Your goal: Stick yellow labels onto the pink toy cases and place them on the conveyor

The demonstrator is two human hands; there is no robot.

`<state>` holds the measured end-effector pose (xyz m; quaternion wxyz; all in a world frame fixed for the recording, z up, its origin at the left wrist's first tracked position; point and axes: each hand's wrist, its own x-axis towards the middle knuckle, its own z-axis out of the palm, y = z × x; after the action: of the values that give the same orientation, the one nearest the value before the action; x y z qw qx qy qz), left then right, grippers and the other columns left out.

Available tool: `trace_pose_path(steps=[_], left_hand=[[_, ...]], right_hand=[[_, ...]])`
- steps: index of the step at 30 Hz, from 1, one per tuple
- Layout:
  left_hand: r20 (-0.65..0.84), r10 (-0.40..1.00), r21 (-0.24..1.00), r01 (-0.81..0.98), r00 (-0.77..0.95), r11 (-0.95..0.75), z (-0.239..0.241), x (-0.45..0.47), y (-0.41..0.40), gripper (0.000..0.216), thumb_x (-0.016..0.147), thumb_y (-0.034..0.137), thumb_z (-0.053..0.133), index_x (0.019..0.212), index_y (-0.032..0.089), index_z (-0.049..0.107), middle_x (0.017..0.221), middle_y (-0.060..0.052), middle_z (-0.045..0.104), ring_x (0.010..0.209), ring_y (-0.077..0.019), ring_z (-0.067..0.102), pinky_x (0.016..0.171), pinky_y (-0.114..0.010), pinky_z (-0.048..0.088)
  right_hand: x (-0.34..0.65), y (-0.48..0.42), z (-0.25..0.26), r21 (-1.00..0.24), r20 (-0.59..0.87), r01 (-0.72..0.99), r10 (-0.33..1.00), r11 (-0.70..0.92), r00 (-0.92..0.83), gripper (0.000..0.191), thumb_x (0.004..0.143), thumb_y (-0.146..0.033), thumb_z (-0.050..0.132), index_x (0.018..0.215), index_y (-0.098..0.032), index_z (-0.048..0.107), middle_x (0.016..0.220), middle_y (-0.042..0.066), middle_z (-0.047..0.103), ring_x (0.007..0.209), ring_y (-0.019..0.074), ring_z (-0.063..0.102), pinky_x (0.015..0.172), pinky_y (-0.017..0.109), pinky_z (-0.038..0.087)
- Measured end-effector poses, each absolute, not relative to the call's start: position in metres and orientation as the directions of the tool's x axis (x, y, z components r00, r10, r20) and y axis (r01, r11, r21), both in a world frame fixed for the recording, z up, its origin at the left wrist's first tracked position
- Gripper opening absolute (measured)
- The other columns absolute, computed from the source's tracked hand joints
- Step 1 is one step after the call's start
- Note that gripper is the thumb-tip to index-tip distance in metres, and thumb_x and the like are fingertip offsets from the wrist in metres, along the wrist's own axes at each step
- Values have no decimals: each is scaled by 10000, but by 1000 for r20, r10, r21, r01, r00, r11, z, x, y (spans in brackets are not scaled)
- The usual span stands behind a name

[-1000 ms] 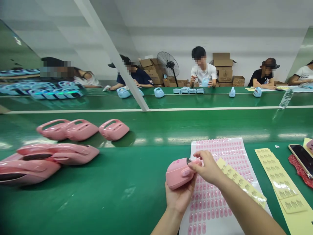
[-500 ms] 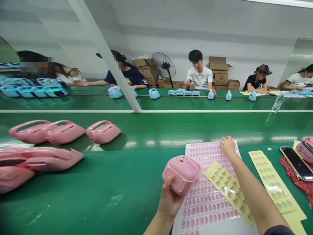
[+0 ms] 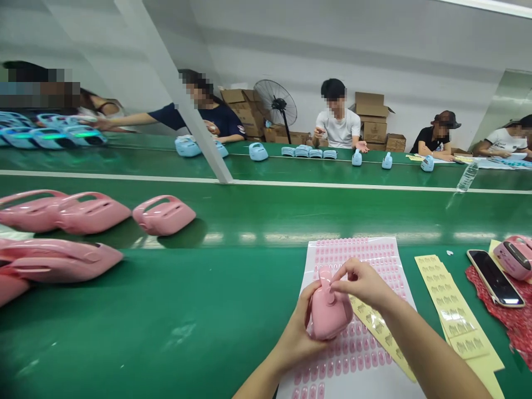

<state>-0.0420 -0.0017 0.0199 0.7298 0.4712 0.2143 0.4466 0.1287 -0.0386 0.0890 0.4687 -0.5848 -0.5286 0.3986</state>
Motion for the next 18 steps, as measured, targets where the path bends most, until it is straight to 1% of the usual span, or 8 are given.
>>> trace_pose_path(steps=[2,4,7,10,12,14,18], left_hand=[[126,838,878,-453,531,155,22,-43,-1,731,325,-120,659,979,207,647,1133,-92,559,1137,-322,444,978,-400,329],[147,833,886,-446,533,129,24,-44,-1,721,320,-123,658,969,190,657,1109,-99,575,1131,-320,450,980,-386,329],[202,814,927,-374,545,20,24,-43,-2,744,336,-95,680,1025,183,640,1133,-111,566,1147,-330,437,996,-407,299],[265,783,951,-285,562,-117,24,-42,-2,778,366,-46,708,1093,211,605,1181,-115,539,1165,-341,421,1012,-451,257],[288,773,953,-253,565,-170,26,-42,-3,772,383,-17,721,1104,232,597,1189,-111,538,1163,-342,425,1010,-472,249],[276,781,955,-249,560,-160,28,-41,-3,750,380,-5,729,1079,238,613,1175,-108,548,1154,-340,435,1010,-476,248],[248,799,956,-274,548,-108,31,-41,-4,732,358,-22,732,1047,206,637,1149,-120,554,1147,-346,439,1017,-454,249]], right_hand=[[120,-46,98,-935,-7,352,993,-50,121,23,605,-200,663,592,-209,646,682,-18,511,633,124,450,630,274,379],[117,-48,104,-905,-27,419,993,-73,115,77,608,-149,648,565,-213,644,689,-18,483,649,126,436,648,276,373],[119,-49,107,-881,-21,471,997,-51,69,98,626,-121,628,582,-209,641,724,-7,475,703,144,449,680,290,376],[119,-51,109,-860,1,511,999,-19,40,115,639,-101,614,608,-209,638,754,4,478,772,165,471,727,313,384],[118,-53,111,-851,5,525,999,-14,35,121,648,-95,610,615,-209,633,768,7,480,801,173,481,747,323,389],[115,-55,113,-841,4,541,999,-15,35,123,653,-91,608,617,-207,627,779,10,483,811,177,484,747,326,394],[112,-58,114,-827,18,561,998,-20,61,132,661,-82,603,615,-205,617,778,12,484,811,180,481,730,321,395]])
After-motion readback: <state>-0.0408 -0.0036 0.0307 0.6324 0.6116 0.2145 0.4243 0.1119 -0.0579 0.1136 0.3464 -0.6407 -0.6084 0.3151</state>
